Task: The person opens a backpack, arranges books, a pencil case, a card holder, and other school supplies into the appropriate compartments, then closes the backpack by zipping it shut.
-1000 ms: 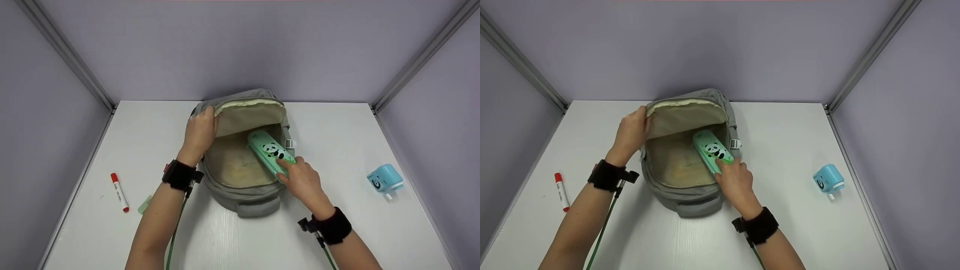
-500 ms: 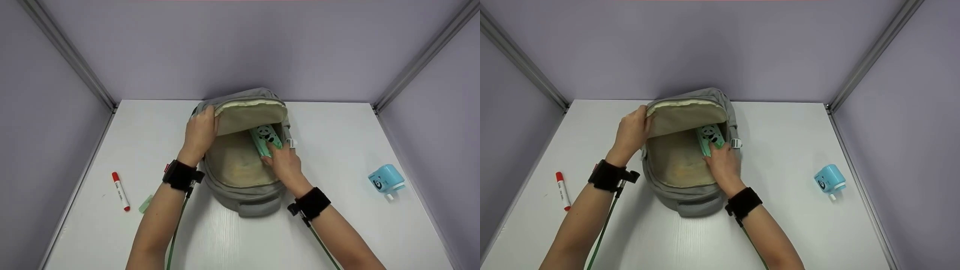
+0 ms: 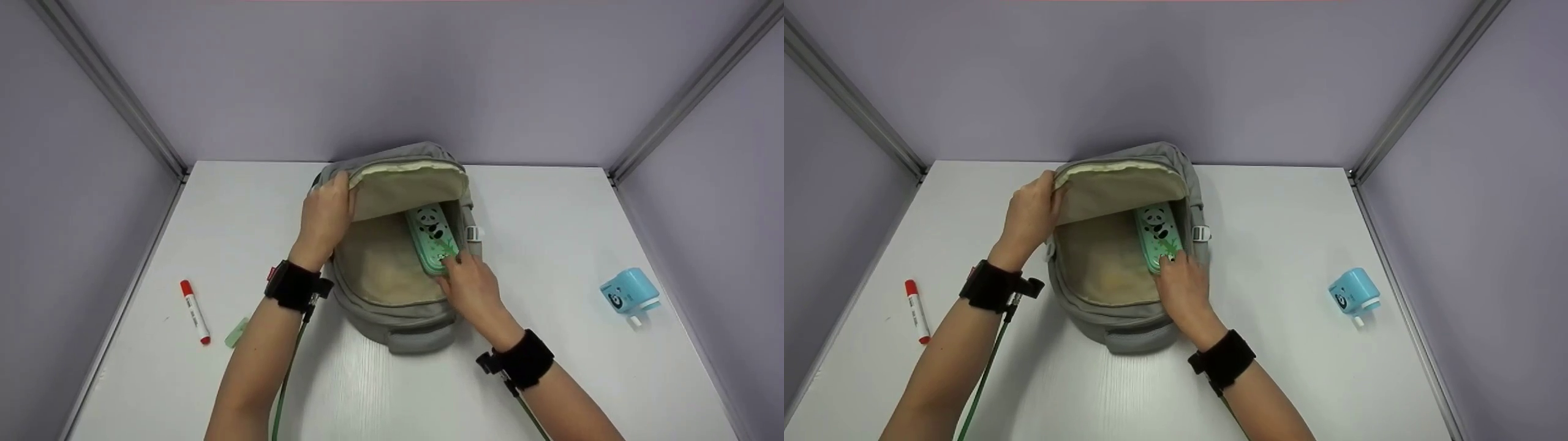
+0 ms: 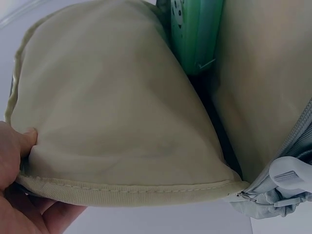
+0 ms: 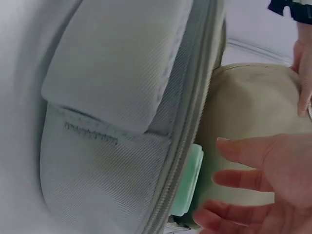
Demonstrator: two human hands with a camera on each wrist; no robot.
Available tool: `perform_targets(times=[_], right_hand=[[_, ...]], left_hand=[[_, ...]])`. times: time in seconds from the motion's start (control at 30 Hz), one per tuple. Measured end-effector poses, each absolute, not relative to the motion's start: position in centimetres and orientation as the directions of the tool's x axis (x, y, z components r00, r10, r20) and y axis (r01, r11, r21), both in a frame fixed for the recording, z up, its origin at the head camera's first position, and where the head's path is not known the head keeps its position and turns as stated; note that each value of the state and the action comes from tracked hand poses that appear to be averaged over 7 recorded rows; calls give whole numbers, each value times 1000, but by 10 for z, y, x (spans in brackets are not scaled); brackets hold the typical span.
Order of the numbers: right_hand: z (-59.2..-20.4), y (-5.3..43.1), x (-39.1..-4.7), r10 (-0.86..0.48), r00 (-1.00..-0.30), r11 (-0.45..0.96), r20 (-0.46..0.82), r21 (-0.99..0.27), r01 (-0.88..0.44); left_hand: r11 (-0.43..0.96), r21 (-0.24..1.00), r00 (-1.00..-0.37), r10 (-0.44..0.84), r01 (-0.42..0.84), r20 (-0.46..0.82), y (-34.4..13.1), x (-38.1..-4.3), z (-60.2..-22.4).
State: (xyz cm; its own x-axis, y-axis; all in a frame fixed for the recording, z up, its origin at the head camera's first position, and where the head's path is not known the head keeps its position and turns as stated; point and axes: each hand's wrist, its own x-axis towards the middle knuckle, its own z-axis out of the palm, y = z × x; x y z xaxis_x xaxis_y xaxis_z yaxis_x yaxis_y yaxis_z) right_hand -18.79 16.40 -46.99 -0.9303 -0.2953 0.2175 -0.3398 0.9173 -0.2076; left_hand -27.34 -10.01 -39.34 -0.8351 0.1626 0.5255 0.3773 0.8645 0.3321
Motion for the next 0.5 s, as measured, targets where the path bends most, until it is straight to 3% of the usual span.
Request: perform_targets(times=[0.23, 0.5], right_hand=[[-474, 165, -183, -341, -933, 885, 116, -295, -360], [-476, 161, -193, -361, -926, 867, 108, -328, -376]], left_hand=[[863, 334, -836, 166, 380, 523, -100, -274, -393], [862, 337, -841, 168, 379, 515, -101, -273, -392]])
